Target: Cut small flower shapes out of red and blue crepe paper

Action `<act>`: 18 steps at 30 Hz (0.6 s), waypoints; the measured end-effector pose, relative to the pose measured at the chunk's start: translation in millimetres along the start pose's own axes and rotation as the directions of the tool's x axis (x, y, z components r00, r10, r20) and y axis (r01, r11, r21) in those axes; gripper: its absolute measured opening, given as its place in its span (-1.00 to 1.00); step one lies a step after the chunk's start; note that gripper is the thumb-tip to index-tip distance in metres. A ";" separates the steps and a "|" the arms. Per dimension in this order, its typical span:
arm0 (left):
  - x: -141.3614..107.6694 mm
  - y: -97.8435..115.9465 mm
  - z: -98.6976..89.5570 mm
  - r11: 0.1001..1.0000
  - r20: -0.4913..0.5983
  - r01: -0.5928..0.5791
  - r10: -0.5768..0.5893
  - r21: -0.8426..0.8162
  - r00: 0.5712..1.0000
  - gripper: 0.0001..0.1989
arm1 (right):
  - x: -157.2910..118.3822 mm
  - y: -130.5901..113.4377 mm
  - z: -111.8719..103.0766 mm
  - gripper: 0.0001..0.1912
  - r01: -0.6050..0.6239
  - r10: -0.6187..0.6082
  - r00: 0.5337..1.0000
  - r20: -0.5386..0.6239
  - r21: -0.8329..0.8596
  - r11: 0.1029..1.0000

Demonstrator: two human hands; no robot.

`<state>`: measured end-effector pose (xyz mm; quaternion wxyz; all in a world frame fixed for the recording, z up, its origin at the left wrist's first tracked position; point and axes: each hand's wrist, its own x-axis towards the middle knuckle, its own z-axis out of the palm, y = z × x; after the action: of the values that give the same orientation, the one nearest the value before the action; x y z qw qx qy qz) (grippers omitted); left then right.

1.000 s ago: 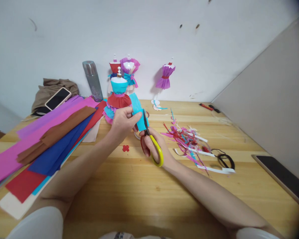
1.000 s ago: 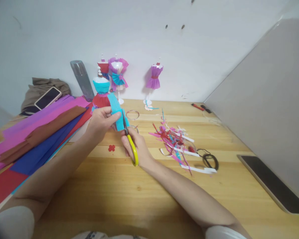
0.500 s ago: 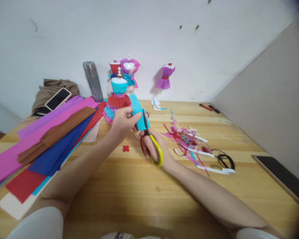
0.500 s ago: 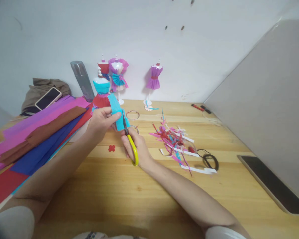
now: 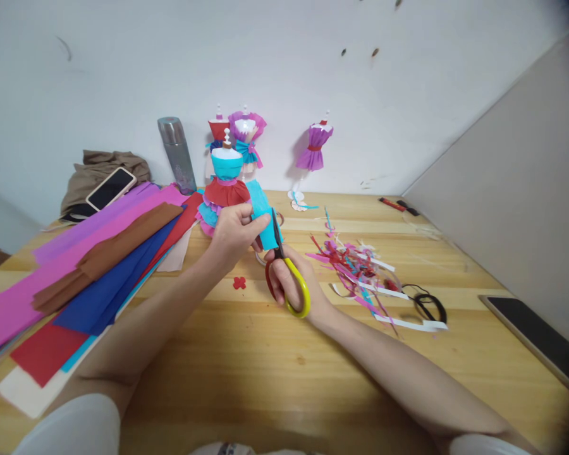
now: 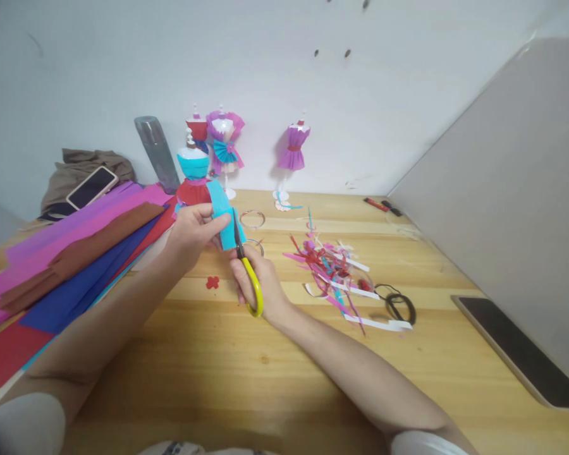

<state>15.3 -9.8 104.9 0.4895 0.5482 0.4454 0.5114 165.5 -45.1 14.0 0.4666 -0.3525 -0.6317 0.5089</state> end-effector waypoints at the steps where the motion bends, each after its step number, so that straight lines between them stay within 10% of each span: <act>1: -0.2 0.2 0.1 1.000 -0.002 0.005 -0.005 0.004 1.000 -0.81 | -0.3 -0.5 0.5 -0.54 -0.006 0.006 1.000 -0.002 0.006 1.000; 18: 0.9 9.3 -2.5 0.991 0.061 0.113 -0.117 0.069 0.991 -0.90 | 4.2 -8.0 -11.2 -0.46 0.053 -0.052 0.996 0.073 -0.012 0.999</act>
<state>12.8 -9.9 114.2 0.5141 0.5535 0.4768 0.4495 175.0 -39.6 23.3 0.4540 -0.3202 -0.6607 0.5047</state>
